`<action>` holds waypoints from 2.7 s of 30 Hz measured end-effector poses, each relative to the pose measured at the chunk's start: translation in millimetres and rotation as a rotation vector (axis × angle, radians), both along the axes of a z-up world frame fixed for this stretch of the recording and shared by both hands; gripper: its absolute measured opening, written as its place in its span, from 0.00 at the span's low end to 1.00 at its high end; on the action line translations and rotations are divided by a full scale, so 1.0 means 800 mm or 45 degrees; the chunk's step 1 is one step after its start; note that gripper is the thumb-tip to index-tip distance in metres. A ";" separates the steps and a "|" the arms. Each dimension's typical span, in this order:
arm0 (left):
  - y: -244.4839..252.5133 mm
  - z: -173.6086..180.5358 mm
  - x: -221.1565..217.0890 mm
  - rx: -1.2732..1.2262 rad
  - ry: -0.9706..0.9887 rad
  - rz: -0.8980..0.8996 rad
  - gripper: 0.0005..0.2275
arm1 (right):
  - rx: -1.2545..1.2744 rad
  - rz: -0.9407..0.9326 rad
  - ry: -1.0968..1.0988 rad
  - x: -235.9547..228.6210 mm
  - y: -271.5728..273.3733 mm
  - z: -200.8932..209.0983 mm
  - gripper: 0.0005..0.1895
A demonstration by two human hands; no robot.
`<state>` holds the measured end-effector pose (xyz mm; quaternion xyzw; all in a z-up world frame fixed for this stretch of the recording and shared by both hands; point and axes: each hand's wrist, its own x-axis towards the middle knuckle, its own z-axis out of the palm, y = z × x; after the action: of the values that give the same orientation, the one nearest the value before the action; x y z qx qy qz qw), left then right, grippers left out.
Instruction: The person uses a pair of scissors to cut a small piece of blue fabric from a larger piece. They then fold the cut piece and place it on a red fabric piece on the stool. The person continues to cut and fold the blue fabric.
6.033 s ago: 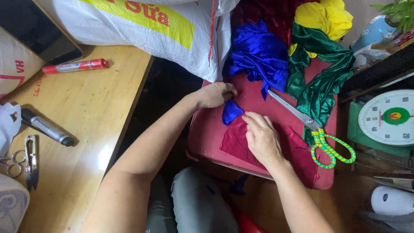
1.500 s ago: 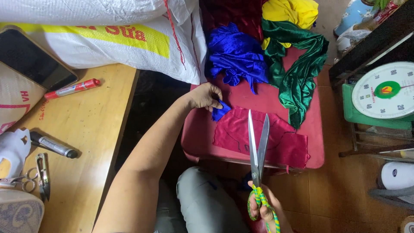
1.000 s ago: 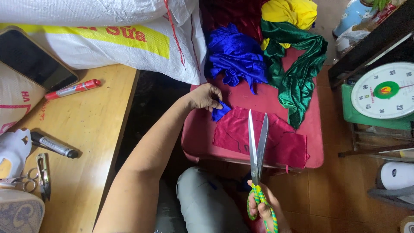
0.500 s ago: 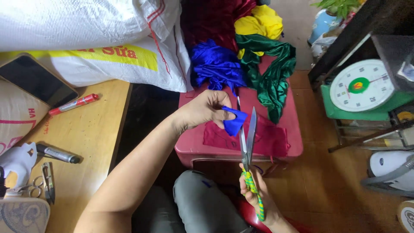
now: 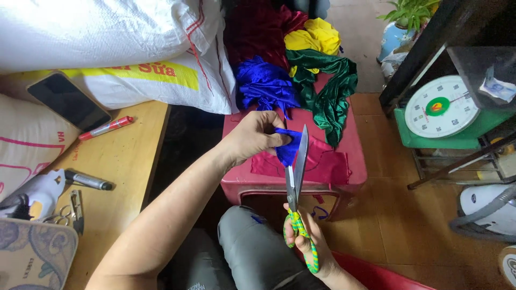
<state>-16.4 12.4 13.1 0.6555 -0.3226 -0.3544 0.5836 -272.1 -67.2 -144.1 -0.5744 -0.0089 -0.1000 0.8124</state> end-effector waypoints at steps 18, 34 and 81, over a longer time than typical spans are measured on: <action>0.046 -0.139 0.156 0.346 0.128 -0.040 0.06 | 0.265 -0.051 0.110 -0.032 -0.024 -0.053 0.45; -0.007 -0.264 0.239 0.567 -0.101 -0.030 0.09 | 0.158 -0.027 0.221 -0.004 -0.028 -0.084 0.41; 0.012 -0.292 0.237 0.314 -0.015 0.045 0.10 | 1.007 0.101 0.938 0.069 0.054 -0.061 0.45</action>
<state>172.9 22.4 -220.7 0.7298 -0.2685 -0.3773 0.5030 -217.2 -23.7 -193.1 -0.2210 0.2932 0.1431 0.9191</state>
